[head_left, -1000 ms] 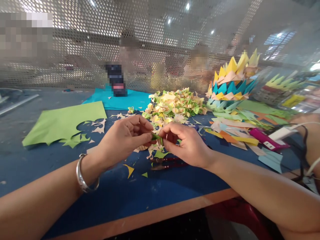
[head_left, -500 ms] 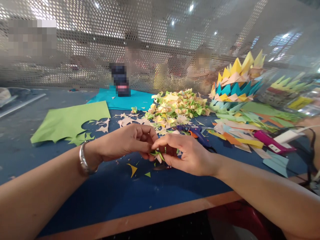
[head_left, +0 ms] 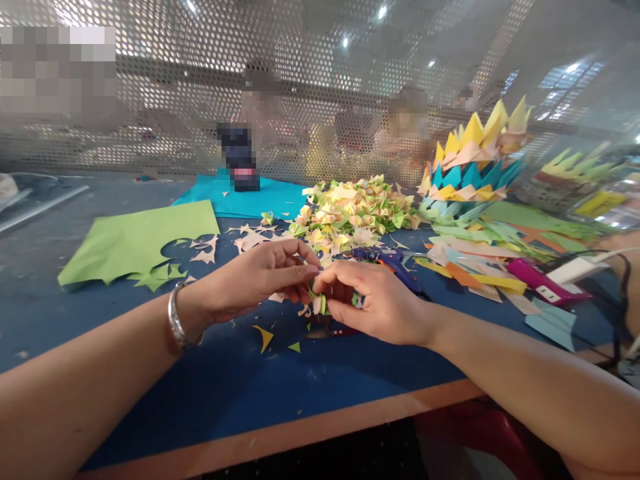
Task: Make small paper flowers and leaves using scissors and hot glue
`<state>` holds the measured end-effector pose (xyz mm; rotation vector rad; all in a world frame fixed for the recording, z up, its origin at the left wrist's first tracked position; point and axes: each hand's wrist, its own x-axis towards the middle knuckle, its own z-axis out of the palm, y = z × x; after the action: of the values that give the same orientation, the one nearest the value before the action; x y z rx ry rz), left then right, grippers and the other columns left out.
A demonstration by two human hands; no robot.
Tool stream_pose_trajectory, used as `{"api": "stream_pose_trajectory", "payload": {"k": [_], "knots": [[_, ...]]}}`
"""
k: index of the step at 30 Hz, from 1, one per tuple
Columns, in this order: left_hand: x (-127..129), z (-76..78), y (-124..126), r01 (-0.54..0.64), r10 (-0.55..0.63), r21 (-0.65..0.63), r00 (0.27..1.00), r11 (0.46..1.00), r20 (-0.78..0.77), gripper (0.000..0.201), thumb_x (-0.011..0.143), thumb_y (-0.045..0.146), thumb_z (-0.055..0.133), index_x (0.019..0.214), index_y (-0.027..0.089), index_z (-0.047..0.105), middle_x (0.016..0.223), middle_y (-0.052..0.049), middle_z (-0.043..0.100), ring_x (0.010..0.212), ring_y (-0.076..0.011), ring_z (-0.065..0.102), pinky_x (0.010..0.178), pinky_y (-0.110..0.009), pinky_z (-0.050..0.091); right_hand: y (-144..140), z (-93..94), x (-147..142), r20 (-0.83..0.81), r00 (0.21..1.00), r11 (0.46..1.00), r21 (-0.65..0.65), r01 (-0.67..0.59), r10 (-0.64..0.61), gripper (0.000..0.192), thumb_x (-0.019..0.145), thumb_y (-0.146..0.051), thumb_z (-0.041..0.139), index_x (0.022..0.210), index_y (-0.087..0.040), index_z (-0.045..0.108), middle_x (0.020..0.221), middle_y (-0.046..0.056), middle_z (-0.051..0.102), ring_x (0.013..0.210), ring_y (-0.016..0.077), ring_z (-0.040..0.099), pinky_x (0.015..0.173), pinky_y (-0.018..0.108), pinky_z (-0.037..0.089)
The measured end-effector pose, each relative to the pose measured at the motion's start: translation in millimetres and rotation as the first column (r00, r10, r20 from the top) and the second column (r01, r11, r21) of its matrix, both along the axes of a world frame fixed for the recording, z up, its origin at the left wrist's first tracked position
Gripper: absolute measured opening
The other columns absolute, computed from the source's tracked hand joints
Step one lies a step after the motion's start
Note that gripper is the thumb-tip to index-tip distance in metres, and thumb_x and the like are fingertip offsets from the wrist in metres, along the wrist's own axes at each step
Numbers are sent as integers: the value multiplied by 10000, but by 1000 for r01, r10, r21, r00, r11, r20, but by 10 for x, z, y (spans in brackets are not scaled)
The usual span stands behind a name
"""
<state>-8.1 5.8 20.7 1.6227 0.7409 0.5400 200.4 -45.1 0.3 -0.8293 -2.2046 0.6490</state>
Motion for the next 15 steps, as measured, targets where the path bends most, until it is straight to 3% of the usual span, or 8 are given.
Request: {"api": "stream_pose_trajectory", "payload": {"k": [3, 7, 10, 15], "knots": [[-7, 1, -2, -150, 143, 177, 988, 973, 55, 83, 891, 265, 617, 881, 185, 594, 693, 2, 664, 593, -121, 622, 575, -245, 518, 41, -7, 7, -67, 995, 997, -2, 73, -73, 76, 890, -156, 600, 959, -189, 598, 775, -17, 601, 622, 96, 551, 559, 240, 464], [-56, 8, -37, -272, 285, 483, 957, 832, 49, 87, 847, 282, 638, 861, 197, 623, 738, -15, 664, 658, -153, 634, 569, -268, 506, 86, -5, 19, -147, 976, 987, -54, 151, -158, 80, 881, -187, 630, 951, -192, 592, 723, -33, 578, 595, 89, 521, 556, 238, 457], [-75, 32, -110, -243, 316, 653, 949, 718, 6, 55, 842, 242, 602, 840, 210, 647, 744, -15, 656, 636, -147, 606, 531, -265, 467, 99, 6, 25, -183, 966, 981, -95, 170, -185, 97, 869, -195, 638, 953, -188, 592, 755, -21, 607, 599, 82, 527, 558, 231, 460], [-39, 69, -215, -129, 224, 816, 975, 563, 0, 131, 872, 156, 562, 820, 206, 671, 814, -22, 639, 678, -129, 591, 633, -263, 498, 103, 9, 45, -180, 963, 977, -111, 182, -200, 130, 860, -200, 640, 982, -176, 600, 802, 4, 646, 632, 90, 549, 576, 230, 478]]}}
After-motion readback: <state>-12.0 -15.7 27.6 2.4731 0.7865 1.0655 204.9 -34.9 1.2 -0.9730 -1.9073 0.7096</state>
